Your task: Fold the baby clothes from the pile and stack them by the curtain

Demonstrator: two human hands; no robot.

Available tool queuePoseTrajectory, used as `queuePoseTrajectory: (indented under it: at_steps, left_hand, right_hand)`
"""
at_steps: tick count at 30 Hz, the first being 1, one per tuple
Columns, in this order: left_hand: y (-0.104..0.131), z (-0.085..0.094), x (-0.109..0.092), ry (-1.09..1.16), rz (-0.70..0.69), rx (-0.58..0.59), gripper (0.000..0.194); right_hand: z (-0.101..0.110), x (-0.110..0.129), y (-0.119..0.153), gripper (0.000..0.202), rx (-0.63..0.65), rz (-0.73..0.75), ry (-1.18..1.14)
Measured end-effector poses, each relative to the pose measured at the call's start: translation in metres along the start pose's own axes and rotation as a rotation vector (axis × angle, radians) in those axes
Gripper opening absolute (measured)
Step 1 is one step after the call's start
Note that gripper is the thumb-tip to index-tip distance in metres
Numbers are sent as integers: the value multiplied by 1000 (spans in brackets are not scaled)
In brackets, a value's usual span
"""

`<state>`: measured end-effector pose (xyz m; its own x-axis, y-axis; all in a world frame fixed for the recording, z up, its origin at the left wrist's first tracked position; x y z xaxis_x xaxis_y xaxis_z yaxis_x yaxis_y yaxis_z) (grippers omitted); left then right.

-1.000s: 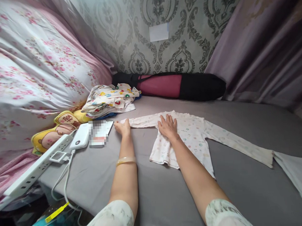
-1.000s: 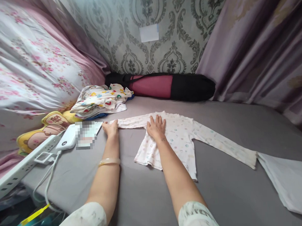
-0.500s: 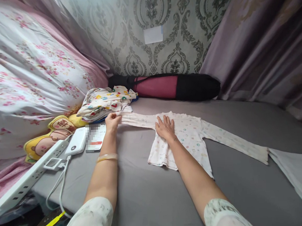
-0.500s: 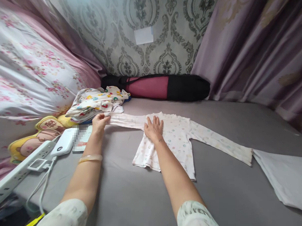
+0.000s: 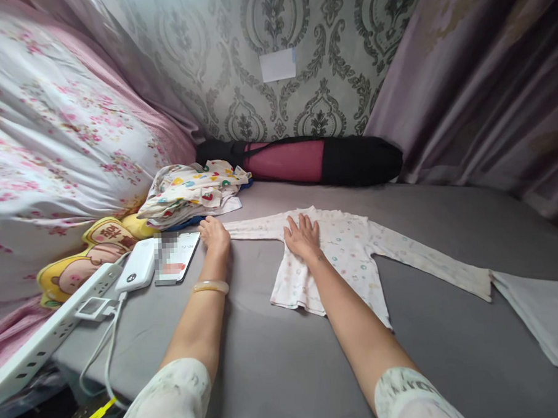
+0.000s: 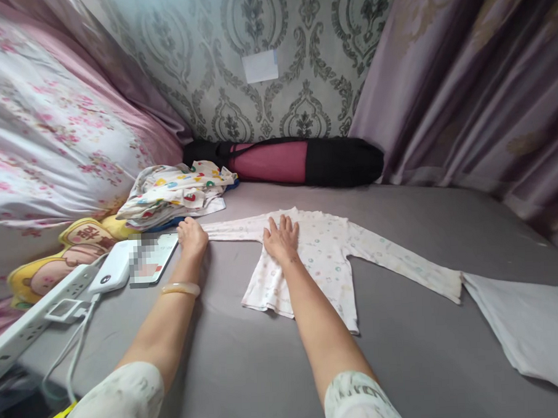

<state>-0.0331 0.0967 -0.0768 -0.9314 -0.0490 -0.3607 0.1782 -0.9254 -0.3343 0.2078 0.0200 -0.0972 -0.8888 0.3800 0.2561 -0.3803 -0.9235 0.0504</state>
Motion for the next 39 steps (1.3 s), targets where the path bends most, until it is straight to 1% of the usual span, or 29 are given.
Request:
queuePoseTrajectory:
  at_steps: [2, 4, 6, 8, 9, 10, 12, 14, 17, 20, 23, 25, 26, 28, 31, 33, 36, 39]
  left_hand:
    - [1, 5, -11, -59, -33, -41, 29]
    - [5, 4, -28, -90, -133, -19, 29]
    - [12, -4, -51, -55, -310, 70, 29]
    - [24, -20, -80, 71, -609, 228, 28]
    - [31, -28, -93, 138, -732, 282, 28]
    - [38, -36, -104, 183, -807, 318, 29]
    - [50, -51, -118, 207, -858, 363, 32]
    - [56, -59, -122, 175, -832, 384, 36]
    - [56, -59, -113, 80, -766, 410, 42]
    - [50, -49, -97, -12, -708, 452, 50]
    - [41, -38, -75, -83, -626, 494, 55]
    - [35, -33, -57, -128, -568, 494, 57]
    - [33, -31, -48, -149, -545, 477, 58]
    - [29, -28, -31, -179, -513, 407, 57]
    - [27, -25, -16, -167, -529, 256, 52]
    - [28, -23, -14, -134, -560, 162, 47]
    - [30, -21, -15, -84, -607, 62, 43]
    - [33, -18, -16, -44, -664, 12, 41]
  right_hand:
    - [-1, 0, -1, 55, -1, -2, -6]
    - [-2, 0, -1, 55, -5, -3, -9]
    - [-2, 0, -1, 55, -11, -5, -12]
    - [-2, 0, 0, 56, -17, -5, -15]
    - [-1, 0, 0, 56, -21, -2, -17]
    - [-1, 0, 0, 56, -24, 2, -18]
    - [-1, 0, 1, 55, -26, 12, -15]
    - [-1, 0, 1, 55, -24, 13, -10]
    - [-2, 0, 0, 56, -17, 3, -11]
    - [-2, 0, 0, 56, -25, 0, -16]
    - [-2, 0, 0, 55, -28, 4, -16]
    - [-2, 0, -1, 55, -25, 6, -14]
    - [-2, 0, -1, 55, -27, 8, -14]
    - [-3, -1, -1, 55, -30, 10, -14]
    - [-3, -2, 0, 55, -25, 15, -26]
    - [-2, -3, -1, 55, -36, 25, -68]
    - [2, -5, -4, 55, -54, 10, -182]
    - [10, -10, -7, 53, 6, -28, -303]
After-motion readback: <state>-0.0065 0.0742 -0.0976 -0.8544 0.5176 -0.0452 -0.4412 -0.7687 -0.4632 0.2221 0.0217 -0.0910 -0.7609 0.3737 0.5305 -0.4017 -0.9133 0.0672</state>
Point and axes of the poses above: each hand's wrist, its own y-axis away from the middle knuckle, its own z-axis out of the back of the hand, x = y × z, the point moved 2 cm from there along -y, towards the middle knuckle, and after that the axes turned 11 degrees about -z, right-handed, at the moved point
